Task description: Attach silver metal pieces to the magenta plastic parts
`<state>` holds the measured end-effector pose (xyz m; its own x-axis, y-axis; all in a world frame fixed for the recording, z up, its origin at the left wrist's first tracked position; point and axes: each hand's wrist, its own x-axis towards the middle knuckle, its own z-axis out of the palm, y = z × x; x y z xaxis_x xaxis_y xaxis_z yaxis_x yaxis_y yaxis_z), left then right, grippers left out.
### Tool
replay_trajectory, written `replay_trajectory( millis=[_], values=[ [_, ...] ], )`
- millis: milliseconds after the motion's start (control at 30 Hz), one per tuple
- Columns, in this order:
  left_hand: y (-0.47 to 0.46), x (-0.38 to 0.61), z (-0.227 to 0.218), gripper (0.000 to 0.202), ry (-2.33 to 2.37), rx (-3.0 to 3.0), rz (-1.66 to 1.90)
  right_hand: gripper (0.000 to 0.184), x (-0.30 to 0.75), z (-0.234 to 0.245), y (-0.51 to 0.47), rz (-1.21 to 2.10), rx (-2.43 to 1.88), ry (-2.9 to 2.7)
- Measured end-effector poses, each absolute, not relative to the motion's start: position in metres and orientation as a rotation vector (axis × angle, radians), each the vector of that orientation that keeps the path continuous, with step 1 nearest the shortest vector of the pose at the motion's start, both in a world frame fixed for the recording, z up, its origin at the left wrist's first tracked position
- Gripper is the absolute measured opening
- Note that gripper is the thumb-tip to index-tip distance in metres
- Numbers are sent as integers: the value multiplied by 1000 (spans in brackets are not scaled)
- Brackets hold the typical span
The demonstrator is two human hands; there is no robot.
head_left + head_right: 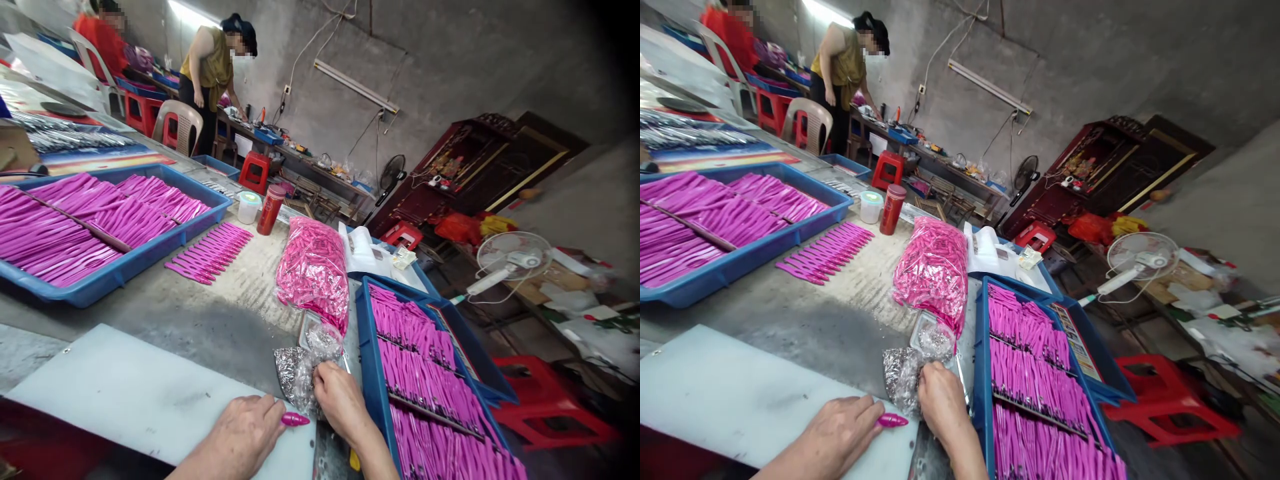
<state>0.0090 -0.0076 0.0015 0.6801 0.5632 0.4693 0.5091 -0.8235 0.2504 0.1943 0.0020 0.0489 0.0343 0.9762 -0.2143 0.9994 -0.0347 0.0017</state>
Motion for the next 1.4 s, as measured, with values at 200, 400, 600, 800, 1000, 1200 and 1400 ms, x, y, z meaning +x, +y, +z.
replay_trajectory(
  millis=[200,400,600,800,1000,1200,1400],
  values=[
    [-10,8,5,10,927,2785,774,27,195,51,3,-261,2121,2069],
    [-8,8,2,11,920,2785,770,28,185,51,9,-225,2093,2022],
    [-8,8,3,19,916,2762,782,27,180,51,11,-202,2106,2014],
    [-9,7,5,14,928,2770,731,25,187,50,6,-240,2170,2047],
    [-9,8,2,9,931,2769,719,24,194,52,1,-353,2243,2117],
    [-9,8,3,12,919,2778,766,24,197,57,-1,-469,2311,2177],
    [-9,8,2,14,911,2777,787,22,194,69,-13,-652,2394,2232]
  ],
)
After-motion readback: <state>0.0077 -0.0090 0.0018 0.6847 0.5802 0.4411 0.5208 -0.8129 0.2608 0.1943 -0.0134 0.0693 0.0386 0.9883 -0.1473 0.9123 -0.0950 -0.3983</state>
